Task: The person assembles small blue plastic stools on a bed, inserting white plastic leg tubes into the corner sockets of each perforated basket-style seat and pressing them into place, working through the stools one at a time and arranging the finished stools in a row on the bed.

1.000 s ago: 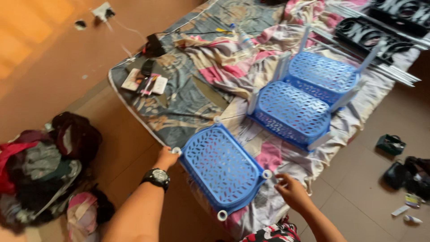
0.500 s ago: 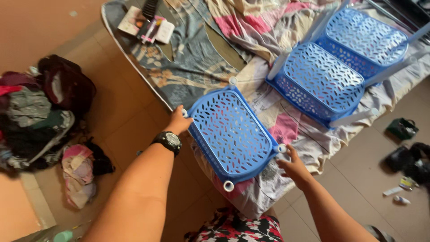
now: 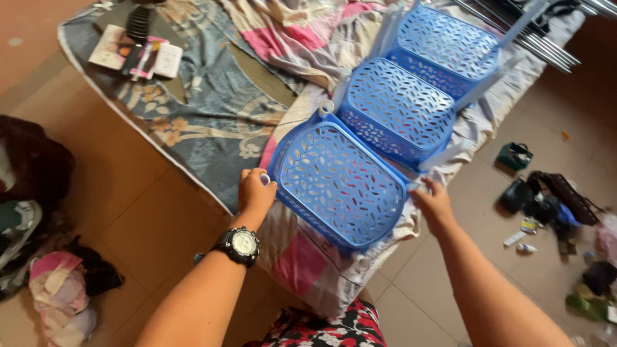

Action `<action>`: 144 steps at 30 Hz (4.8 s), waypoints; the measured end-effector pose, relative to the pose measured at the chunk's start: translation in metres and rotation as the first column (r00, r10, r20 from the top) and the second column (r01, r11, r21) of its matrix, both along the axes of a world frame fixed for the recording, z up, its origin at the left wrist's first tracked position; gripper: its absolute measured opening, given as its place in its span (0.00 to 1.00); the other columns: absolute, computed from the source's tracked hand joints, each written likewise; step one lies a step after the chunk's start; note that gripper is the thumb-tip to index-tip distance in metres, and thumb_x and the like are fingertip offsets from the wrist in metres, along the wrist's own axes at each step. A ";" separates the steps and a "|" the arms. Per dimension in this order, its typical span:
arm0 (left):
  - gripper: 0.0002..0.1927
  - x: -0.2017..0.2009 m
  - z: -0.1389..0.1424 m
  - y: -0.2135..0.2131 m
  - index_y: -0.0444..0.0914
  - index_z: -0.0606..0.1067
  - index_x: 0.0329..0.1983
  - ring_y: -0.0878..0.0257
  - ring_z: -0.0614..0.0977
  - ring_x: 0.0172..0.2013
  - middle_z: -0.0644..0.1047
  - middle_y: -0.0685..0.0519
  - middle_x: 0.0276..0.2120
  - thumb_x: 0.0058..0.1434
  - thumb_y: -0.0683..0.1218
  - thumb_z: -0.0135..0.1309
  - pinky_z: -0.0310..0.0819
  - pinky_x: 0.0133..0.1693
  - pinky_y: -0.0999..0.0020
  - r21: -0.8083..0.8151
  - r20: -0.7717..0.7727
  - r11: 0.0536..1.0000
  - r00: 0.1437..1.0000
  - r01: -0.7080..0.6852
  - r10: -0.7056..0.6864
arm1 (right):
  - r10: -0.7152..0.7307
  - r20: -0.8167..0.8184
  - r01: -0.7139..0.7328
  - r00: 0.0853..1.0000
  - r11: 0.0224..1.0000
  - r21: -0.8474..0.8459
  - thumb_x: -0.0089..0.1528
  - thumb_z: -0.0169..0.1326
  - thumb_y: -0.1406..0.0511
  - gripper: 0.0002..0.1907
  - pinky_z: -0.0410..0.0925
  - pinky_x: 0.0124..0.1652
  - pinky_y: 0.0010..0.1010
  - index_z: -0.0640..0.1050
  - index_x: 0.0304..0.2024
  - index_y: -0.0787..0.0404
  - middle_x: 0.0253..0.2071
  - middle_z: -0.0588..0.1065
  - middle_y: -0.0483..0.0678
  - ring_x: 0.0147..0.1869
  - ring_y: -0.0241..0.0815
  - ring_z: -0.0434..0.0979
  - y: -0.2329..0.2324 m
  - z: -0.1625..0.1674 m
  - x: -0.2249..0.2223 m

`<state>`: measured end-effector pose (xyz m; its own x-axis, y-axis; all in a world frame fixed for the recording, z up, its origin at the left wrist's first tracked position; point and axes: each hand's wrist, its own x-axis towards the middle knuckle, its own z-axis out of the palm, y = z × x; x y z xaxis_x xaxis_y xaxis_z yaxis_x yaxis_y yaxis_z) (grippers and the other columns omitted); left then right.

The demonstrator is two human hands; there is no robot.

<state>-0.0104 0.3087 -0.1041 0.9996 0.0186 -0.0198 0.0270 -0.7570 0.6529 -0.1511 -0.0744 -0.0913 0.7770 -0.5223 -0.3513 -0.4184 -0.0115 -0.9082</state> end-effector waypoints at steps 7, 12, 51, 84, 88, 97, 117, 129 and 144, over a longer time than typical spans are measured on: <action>0.49 -0.024 -0.009 -0.070 0.35 0.62 0.70 0.39 0.64 0.65 0.58 0.36 0.69 0.47 0.52 0.70 0.62 0.62 0.48 0.261 -0.229 0.917 0.942 0.303 -0.246 | 0.302 -0.032 -0.246 0.953 0.705 -0.665 0.55 0.65 0.61 0.29 0.71 0.50 0.42 0.74 0.57 0.61 0.57 0.72 0.58 0.55 0.59 0.77 -0.040 0.008 -0.015; 0.42 -0.025 -0.020 -0.107 0.42 0.64 0.70 0.42 0.56 0.73 0.53 0.41 0.74 0.53 0.54 0.66 0.53 0.68 0.43 0.305 -0.310 0.680 0.745 0.667 -0.591 | 0.623 -0.444 -0.758 0.644 0.438 -0.484 0.57 0.64 0.55 0.22 0.72 0.48 0.48 0.75 0.48 0.58 0.48 0.75 0.56 0.51 0.61 0.77 0.018 -0.001 -0.075; 0.50 -0.027 -0.029 -0.156 0.73 0.50 0.75 0.33 0.36 0.75 0.25 0.35 0.75 0.56 0.56 0.66 0.48 0.71 0.49 0.261 -0.801 0.408 0.432 0.875 -0.415 | 0.401 -0.679 -0.780 0.615 0.184 -0.598 0.66 0.45 0.64 0.16 0.73 0.49 0.48 0.76 0.55 0.48 0.55 0.71 0.58 0.55 0.60 0.76 -0.107 -0.022 0.041; 0.39 -0.014 -0.018 -0.145 0.68 0.66 0.69 0.40 0.34 0.76 0.28 0.42 0.78 0.58 0.39 0.53 0.42 0.72 0.51 0.085 -0.730 0.701 0.523 0.708 -0.440 | 0.794 -0.375 -0.592 0.479 -0.023 -0.805 0.55 0.51 0.68 0.22 0.73 0.36 0.49 0.75 0.53 0.55 0.45 0.76 0.56 0.46 0.61 0.80 0.034 -0.005 0.258; 0.36 -0.022 -0.027 -0.131 0.64 0.71 0.66 0.38 0.34 0.76 0.32 0.40 0.77 0.57 0.38 0.52 0.41 0.72 0.51 0.031 -0.608 0.768 0.622 0.640 -0.494 | 0.898 -0.291 -0.567 0.329 -0.058 -0.822 0.57 0.52 0.70 0.19 0.73 0.40 0.49 0.77 0.51 0.51 0.48 0.75 0.58 0.47 0.64 0.78 0.056 -0.023 0.301; 0.32 -0.022 -0.037 -0.127 0.66 0.71 0.64 0.44 0.34 0.76 0.32 0.46 0.78 0.63 0.39 0.50 0.37 0.72 0.55 -0.014 -0.639 0.823 0.628 0.568 -0.444 | 0.858 -0.310 -0.658 0.410 0.043 -0.751 0.66 0.51 0.61 0.13 0.72 0.39 0.55 0.77 0.51 0.57 0.38 0.77 0.64 0.40 0.68 0.79 0.072 -0.051 0.307; 0.16 -0.037 -0.068 -0.118 0.60 0.80 0.56 0.40 0.49 0.75 0.50 0.42 0.74 0.70 0.52 0.46 0.41 0.72 0.51 -0.019 -0.458 0.875 0.774 0.484 -0.438 | 0.696 -0.643 -0.719 0.320 -0.263 -0.643 0.57 0.55 0.63 0.17 0.73 0.45 0.51 0.80 0.50 0.52 0.51 0.73 0.58 0.55 0.60 0.77 0.195 -0.041 0.268; 0.39 -0.045 -0.099 -0.125 0.43 0.49 0.76 0.38 0.55 0.73 0.57 0.34 0.72 0.65 0.56 0.48 0.45 0.71 0.47 -0.034 -0.041 0.980 0.980 0.194 -0.196 | 0.731 -0.671 -0.601 0.122 -0.483 -0.636 0.59 0.51 0.65 0.08 0.76 0.29 0.45 0.76 0.39 0.59 0.37 0.75 0.56 0.35 0.52 0.82 0.270 -0.060 0.178; 0.40 -0.040 -0.065 -0.103 0.44 0.60 0.74 0.33 0.48 0.75 0.48 0.35 0.76 0.60 0.58 0.55 0.43 0.72 0.39 -0.014 -0.031 0.962 0.962 0.273 -0.273 | 0.789 -0.506 -0.893 0.349 0.117 -0.435 0.65 0.60 0.52 0.27 0.69 0.34 0.51 0.73 0.49 0.70 0.35 0.79 0.68 0.37 0.64 0.78 0.285 -0.053 0.178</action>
